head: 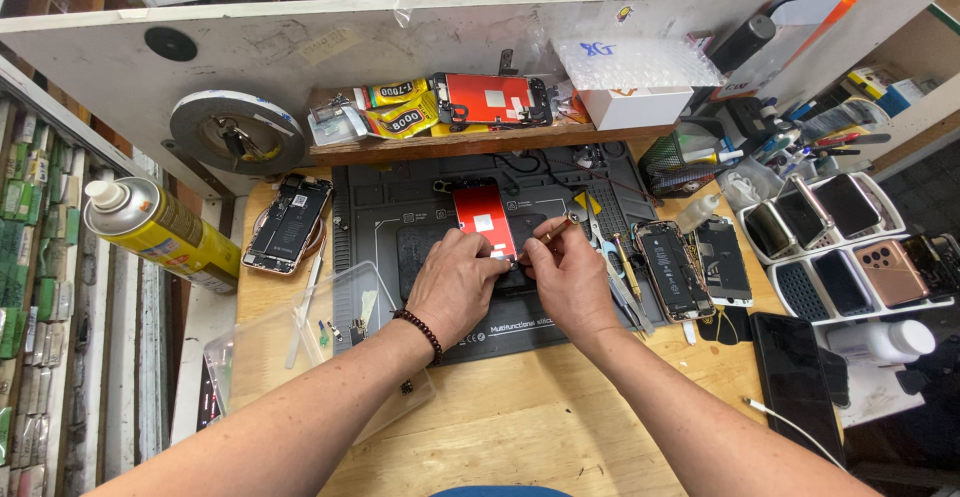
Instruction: The person works at a repair bench on a disassembled smartphone. They handle the phone frame and a red replacement screen assembly, align the screen with the frame, press it into place, and use a small probe tool to adjust and secure components along the edges.
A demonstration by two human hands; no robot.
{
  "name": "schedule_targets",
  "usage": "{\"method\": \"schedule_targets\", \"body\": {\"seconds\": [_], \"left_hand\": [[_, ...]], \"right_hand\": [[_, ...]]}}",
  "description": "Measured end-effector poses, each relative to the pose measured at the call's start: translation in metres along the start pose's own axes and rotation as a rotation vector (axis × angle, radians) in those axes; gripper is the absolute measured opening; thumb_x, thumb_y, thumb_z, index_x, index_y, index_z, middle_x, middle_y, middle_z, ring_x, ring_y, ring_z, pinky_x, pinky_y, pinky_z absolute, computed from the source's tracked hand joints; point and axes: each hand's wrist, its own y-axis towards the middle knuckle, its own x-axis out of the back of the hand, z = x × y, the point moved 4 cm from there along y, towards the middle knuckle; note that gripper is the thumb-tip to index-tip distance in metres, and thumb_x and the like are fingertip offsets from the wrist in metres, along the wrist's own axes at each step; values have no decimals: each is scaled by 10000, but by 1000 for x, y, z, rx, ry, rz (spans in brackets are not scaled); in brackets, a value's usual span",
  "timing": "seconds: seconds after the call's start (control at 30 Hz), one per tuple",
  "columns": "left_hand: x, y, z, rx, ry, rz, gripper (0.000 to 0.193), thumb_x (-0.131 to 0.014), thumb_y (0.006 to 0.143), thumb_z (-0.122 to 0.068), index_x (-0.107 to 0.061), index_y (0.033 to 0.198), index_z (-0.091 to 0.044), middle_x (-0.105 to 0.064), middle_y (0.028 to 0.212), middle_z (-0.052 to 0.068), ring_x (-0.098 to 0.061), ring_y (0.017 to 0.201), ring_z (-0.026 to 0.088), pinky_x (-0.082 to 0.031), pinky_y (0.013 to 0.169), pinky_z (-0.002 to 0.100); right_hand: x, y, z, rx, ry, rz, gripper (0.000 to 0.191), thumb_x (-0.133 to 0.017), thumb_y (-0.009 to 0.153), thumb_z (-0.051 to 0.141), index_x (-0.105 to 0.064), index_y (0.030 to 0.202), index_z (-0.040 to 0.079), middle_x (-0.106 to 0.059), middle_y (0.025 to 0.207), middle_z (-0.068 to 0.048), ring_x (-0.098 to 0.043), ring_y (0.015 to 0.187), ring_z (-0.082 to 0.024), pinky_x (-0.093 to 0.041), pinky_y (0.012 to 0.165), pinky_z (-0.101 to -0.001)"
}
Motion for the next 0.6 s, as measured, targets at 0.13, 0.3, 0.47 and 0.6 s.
{"method": "schedule_targets", "body": {"seconds": [0.13,0.3,0.47,0.6], "left_hand": [[-1,0,1,19,-9,20,205,-689,856,-71,-819,996,-143,-663,971,51,-592,997,255,-485,918,403],[-2,0,1,17,-1,23,200,-687,860,-83,-819,998,-144,-659,965,52,-588,998,258,-483,910,405],[-3,0,2,10,-5,16,196,-688,864,-89,-817,1003,-141,-657,964,54,-586,996,261,-483,906,410],[-3,1,3,16,-9,13,172,-690,859,-90,-816,967,-133,-657,980,62,-585,1001,272,-488,904,411]], "right_hand": [[1,0,5,84,-105,17,148,-654,958,136,-592,1054,42,-774,876,-96,-780,807,-164,-618,731,-310],[3,-1,16,214,-300,54,176,-693,946,194,-619,1014,49,-756,851,-108,-758,767,-227,-592,685,-348],[5,3,22,154,-400,88,231,-750,901,265,-666,946,55,-749,782,-112,-732,682,-225,-573,636,-352],[6,9,30,216,-433,96,254,-783,865,277,-681,858,44,-741,784,-107,-715,656,-225,-567,620,-353]]}}
